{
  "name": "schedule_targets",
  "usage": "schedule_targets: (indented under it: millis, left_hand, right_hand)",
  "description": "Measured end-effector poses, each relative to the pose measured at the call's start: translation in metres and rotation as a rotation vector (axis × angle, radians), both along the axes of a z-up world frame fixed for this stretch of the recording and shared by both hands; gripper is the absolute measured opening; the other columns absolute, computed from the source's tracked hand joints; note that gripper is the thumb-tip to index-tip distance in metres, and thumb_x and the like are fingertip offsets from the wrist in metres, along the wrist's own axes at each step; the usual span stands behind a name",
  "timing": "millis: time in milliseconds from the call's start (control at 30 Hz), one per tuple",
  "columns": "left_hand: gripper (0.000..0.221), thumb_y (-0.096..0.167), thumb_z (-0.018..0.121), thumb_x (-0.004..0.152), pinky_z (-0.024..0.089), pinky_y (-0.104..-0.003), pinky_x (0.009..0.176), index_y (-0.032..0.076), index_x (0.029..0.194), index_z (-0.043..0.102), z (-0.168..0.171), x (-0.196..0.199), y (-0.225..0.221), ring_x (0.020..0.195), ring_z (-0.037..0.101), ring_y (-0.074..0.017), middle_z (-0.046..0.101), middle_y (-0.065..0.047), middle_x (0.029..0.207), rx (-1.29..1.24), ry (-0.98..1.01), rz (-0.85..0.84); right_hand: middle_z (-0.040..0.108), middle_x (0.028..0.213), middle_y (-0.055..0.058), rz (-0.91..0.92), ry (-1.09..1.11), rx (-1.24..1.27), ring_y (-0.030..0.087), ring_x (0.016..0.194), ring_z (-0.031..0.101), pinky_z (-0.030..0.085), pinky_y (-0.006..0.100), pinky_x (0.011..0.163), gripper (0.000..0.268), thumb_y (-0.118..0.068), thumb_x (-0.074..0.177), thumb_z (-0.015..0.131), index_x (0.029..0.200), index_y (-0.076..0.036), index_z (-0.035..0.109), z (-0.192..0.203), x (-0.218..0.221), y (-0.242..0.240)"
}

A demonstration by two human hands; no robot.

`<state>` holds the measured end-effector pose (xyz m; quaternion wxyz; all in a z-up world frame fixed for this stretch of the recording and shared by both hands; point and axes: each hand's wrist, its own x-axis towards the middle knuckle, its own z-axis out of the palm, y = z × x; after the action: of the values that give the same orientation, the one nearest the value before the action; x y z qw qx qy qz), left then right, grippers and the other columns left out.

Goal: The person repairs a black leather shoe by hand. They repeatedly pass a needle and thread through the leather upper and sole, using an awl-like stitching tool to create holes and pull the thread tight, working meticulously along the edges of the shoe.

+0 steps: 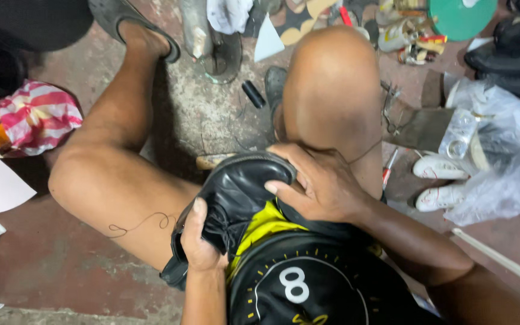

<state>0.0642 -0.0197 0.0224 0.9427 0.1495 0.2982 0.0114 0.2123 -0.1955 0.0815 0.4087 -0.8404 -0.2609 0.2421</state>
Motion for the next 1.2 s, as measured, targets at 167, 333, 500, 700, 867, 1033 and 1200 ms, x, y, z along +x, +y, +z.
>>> schedule_targets:
  millis: [167, 333, 500, 700, 867, 1033, 1200]
  left_hand:
    - [0.067, 0.034, 0.058, 0.101, 0.042, -0.053, 0.116, -0.015, 0.146, 0.046, -0.004, -0.012, 0.003, 0.13, 0.057, -0.0407, 0.056, -0.029, 0.144, 0.122, -0.064, -0.028]
    - [0.094, 0.056, 0.064, 0.094, 0.04, -0.053, 0.118, -0.015, 0.149, 0.038, -0.004, -0.022, 0.0, 0.137, 0.052, -0.0414, 0.05, -0.028, 0.15, -0.046, -0.132, 0.022]
    - [0.112, 0.069, 0.065, 0.088, 0.039, -0.053, 0.119, -0.012, 0.157, 0.032, -0.009, -0.034, 0.002, 0.138, 0.051, -0.0386, 0.048, -0.026, 0.154, -0.197, -0.229, -0.049]
    - [0.129, 0.083, 0.064, 0.08, 0.039, -0.047, 0.12, -0.016, 0.156, 0.032, -0.01, -0.04, -0.012, 0.137, 0.052, -0.0357, 0.047, -0.027, 0.154, -0.198, -0.188, 0.046]
    - [0.126, 0.081, 0.064, 0.077, 0.037, -0.048, 0.119, -0.012, 0.156, 0.031, -0.009, -0.041, -0.021, 0.137, 0.051, -0.0348, 0.046, -0.025, 0.154, -0.245, -0.084, 0.059]
    - [0.113, 0.073, 0.065, 0.083, 0.037, -0.052, 0.119, -0.014, 0.151, 0.036, -0.026, -0.048, -0.028, 0.135, 0.052, -0.0377, 0.05, -0.024, 0.15, -0.074, -0.002, 0.046]
    - [0.093, 0.059, 0.065, 0.089, 0.043, -0.05, 0.111, -0.011, 0.146, 0.044, -0.055, -0.071, -0.021, 0.127, 0.057, -0.0368, 0.057, -0.024, 0.141, 0.201, 0.03, -0.246]
  right_hand:
    - [0.065, 0.075, 0.008, 0.035, 0.013, -0.011, 0.016, 0.055, 0.059, 0.049, 0.032, 0.055, 0.051, -0.025, 0.086, 0.08, 0.128, -0.006, 0.06, -0.004, -0.004, -0.005]
    - [0.07, 0.092, 0.003, -0.053, 0.049, 0.205, 0.009, 0.059, 0.054, 0.046, 0.025, 0.058, 0.049, -0.018, 0.083, 0.085, 0.125, -0.003, 0.064, -0.007, -0.001, -0.004]
    - [0.057, 0.079, 0.0, -0.039, 0.048, 0.318, 0.008, 0.062, 0.044, 0.038, 0.023, 0.056, 0.061, -0.025, 0.067, 0.098, 0.116, -0.002, 0.071, -0.001, -0.009, -0.004]
    - [0.061, 0.088, 0.001, -0.033, -0.008, 0.342, 0.006, 0.059, 0.045, 0.041, 0.023, 0.053, 0.072, -0.032, 0.061, 0.1, 0.117, 0.0, 0.067, 0.01, -0.01, -0.001]
    - [0.066, 0.093, 0.003, 0.019, -0.2, 0.236, 0.015, 0.074, 0.065, 0.053, 0.031, 0.065, 0.059, -0.038, 0.075, 0.09, 0.119, -0.005, 0.067, 0.024, -0.007, -0.01]
    - [0.071, 0.094, 0.006, -0.001, -0.211, 0.16, 0.021, 0.076, 0.071, 0.055, 0.035, 0.068, 0.038, -0.031, 0.088, 0.08, 0.115, -0.006, 0.069, 0.017, 0.002, -0.026]
    - [0.071, 0.087, 0.006, -0.138, 0.055, 0.188, 0.018, 0.056, 0.064, 0.049, 0.031, 0.052, 0.034, -0.021, 0.083, 0.08, 0.111, -0.004, 0.07, 0.004, 0.005, -0.04]
